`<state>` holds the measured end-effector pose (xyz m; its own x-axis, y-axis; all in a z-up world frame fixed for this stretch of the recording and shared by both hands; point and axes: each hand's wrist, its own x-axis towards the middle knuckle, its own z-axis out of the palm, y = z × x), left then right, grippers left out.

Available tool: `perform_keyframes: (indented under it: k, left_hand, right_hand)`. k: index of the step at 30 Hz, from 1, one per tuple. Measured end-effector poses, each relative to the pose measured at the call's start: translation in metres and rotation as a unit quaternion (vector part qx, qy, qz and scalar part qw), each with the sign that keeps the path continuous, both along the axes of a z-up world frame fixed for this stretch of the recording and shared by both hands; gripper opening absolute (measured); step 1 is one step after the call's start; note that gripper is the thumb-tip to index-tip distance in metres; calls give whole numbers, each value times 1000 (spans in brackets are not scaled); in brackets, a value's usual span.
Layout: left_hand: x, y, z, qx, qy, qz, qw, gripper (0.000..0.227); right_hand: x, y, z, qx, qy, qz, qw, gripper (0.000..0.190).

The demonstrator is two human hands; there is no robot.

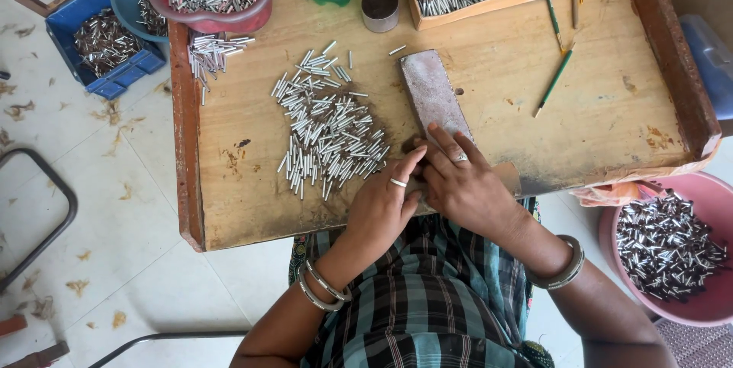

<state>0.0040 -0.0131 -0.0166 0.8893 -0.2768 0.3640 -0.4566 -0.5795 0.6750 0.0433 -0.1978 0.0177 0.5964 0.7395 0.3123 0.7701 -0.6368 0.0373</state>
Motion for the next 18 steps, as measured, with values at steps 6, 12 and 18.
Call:
perform_keyframes:
  k: [6, 12, 18]
  left_hand:
    - [14, -5, -4, 43, 100, -21, 994, 92]
    - [14, -6, -14, 6, 96, -15, 995, 91]
    - [6, 3, 18, -167, -21, -170, 971, 56]
  right_hand:
    - [-7, -14, -17, 117, 7, 16, 993, 33]
    - [-14, -22, -13, 287, 128, 3, 949, 13]
    - [-36, -57, -21, 443, 541, 27, 714, 7]
